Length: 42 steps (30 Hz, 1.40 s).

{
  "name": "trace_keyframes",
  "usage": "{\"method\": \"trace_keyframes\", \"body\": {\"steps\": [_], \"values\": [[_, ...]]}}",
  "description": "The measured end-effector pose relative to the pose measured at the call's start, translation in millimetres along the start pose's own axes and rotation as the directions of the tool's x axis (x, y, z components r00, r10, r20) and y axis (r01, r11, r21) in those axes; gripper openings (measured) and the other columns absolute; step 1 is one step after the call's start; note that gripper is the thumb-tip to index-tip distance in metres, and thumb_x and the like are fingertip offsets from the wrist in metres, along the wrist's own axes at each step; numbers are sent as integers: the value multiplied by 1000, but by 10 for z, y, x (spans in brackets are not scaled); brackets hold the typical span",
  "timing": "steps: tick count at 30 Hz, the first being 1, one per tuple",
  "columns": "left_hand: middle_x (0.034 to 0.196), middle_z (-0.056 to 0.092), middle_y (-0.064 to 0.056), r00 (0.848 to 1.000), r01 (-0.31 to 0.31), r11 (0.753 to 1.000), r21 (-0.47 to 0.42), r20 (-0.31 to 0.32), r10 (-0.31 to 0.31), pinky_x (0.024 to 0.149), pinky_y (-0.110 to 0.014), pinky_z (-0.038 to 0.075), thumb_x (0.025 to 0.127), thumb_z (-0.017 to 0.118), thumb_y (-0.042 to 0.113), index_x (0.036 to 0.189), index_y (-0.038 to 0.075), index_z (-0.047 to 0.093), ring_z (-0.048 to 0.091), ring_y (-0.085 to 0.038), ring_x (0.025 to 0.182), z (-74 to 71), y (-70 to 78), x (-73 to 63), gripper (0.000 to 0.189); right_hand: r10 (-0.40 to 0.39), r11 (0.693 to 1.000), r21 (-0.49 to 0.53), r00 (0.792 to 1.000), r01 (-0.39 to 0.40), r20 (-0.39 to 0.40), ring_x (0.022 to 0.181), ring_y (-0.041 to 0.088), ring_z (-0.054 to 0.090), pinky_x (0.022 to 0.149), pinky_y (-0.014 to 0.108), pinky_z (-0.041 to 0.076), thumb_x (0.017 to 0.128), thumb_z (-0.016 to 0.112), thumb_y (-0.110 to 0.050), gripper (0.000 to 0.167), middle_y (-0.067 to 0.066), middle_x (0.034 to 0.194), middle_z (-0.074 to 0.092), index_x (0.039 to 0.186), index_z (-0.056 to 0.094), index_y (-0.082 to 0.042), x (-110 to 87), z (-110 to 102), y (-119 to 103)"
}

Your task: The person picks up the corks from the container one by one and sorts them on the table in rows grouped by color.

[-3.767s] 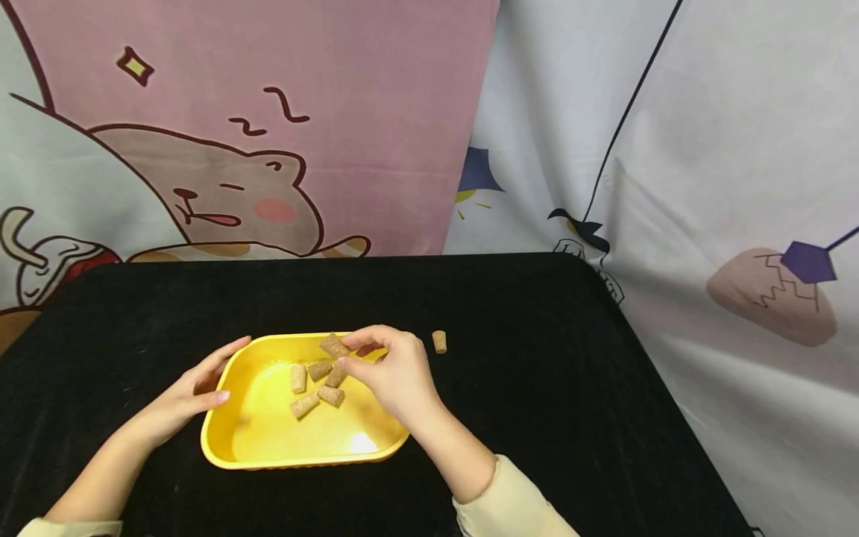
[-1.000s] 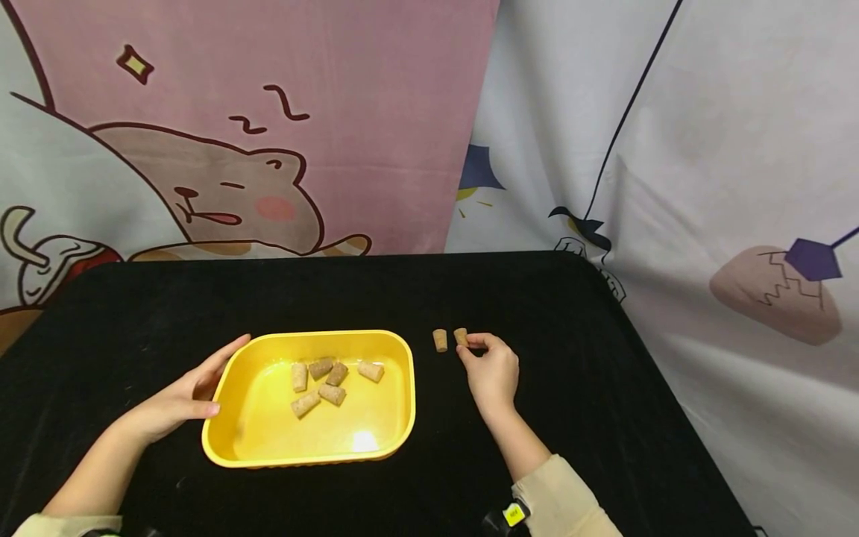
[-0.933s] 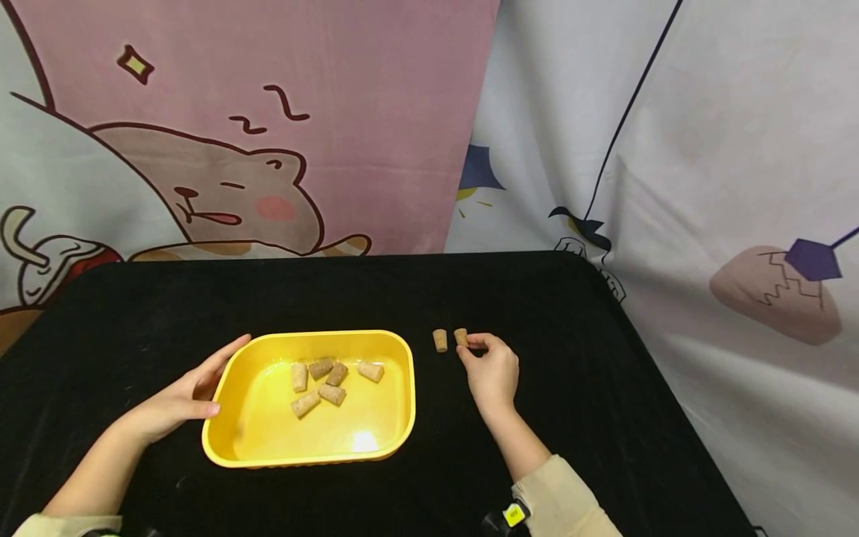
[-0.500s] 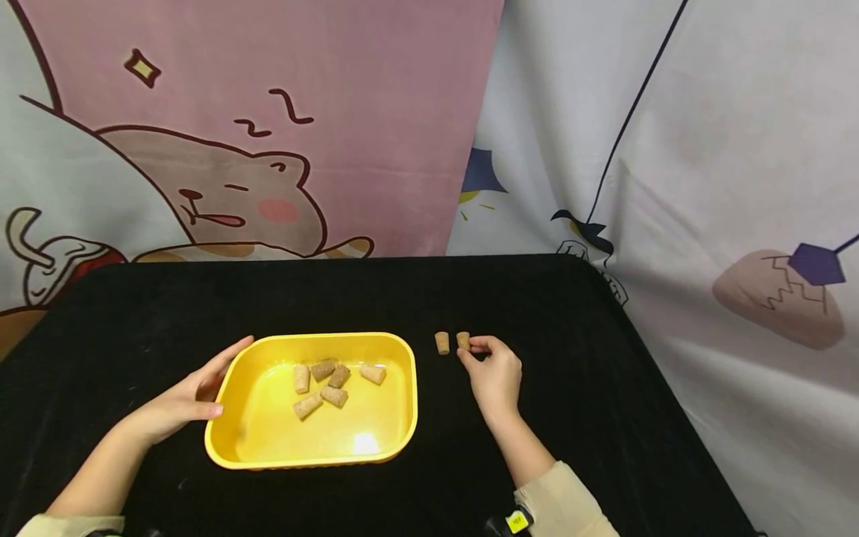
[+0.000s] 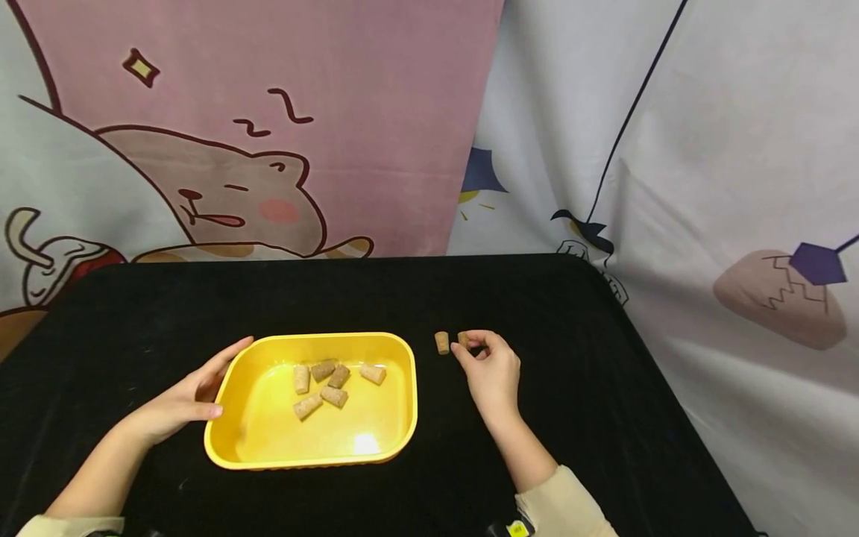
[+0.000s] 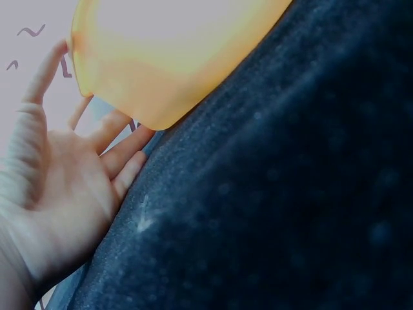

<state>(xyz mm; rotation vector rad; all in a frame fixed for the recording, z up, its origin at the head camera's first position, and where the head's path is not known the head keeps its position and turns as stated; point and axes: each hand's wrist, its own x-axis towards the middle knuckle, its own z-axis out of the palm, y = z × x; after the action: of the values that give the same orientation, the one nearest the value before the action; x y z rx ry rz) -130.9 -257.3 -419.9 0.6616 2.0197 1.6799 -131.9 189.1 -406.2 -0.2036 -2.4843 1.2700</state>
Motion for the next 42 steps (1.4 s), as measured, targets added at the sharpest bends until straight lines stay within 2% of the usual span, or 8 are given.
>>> {"method": "trace_keyframes", "body": {"steps": [7, 12, 21, 25, 32, 35, 42], "values": [[142, 33, -32, 1000, 5, 1000, -3, -1, -5, 92, -59, 39, 89, 60, 23, 152, 10, 11, 42, -42, 120, 6, 22, -5, 81, -114, 993, 28, 993, 115, -23, 71, 14, 54, 61, 24, 45, 80, 77, -15, 23, 3, 94, 65, 99, 68, -7, -97, -13, -186], [143, 33, -32, 1000, 2, 1000, 3, -2, -2, 92, -60, 39, 89, 60, 22, 152, 10, 11, 44, -39, 120, 8, 14, -4, 80, -186, 980, 58, 982, 188, -29, 76, 14, 53, 64, 25, 44, 78, 79, -14, 23, 3, 92, 64, 98, 69, -8, -171, -27, -316], [142, 33, -31, 1000, -6, 1000, 13, -2, 6, 93, -64, 35, 89, 59, 22, 152, 10, 11, 46, -32, 120, 5, 7, -13, 80, -246, 967, 79, 966, 241, 73, 81, 15, 52, 65, 30, 43, 76, 81, -17, 27, -3, 95, 63, 101, 70, -14, -289, -21, -579], [143, 32, -31, 1000, -3, 1000, 11, -3, 3, 93, -64, 35, 89, 59, 22, 152, 10, 11, 44, -36, 121, 8, 10, -9, 80, -306, 952, 55, 944, 302, 122, 83, 12, 50, 68, 32, 43, 74, 82, -16, 29, -6, 95, 63, 101, 71, -15, -307, 32, -678], [144, 32, -30, 1000, 2, 1000, 1, -6, -2, 94, -64, 35, 89, 60, 21, 153, 12, 12, 42, -41, 122, 8, 7, 6, 80, -406, 913, 45, 889, 406, 212, 91, 16, 52, 76, 37, 45, 73, 84, -17, 32, -7, 101, 65, 102, 72, -13, -273, 175, -777], [144, 33, -30, 1000, 4, 1000, 2, -8, -4, 93, -62, 36, 89, 60, 21, 153, 12, 13, 41, -41, 122, 7, 5, 4, 80, -418, 906, 49, 872, 420, 256, 94, 15, 51, 77, 36, 46, 74, 82, -18, 30, -6, 102, 64, 102, 72, -11, -257, 236, -805], [144, 32, -30, 1000, 1, 1000, -4, -10, -1, 94, -59, 37, 89, 60, 19, 153, 12, 13, 43, -39, 122, 1, -8, 5, 79, -419, 897, 3, 845, 443, 332, 96, 9, 46, 83, 33, 38, 75, 83, -24, 32, -8, 103, 64, 103, 72, -14, -233, 368, -877]]}}
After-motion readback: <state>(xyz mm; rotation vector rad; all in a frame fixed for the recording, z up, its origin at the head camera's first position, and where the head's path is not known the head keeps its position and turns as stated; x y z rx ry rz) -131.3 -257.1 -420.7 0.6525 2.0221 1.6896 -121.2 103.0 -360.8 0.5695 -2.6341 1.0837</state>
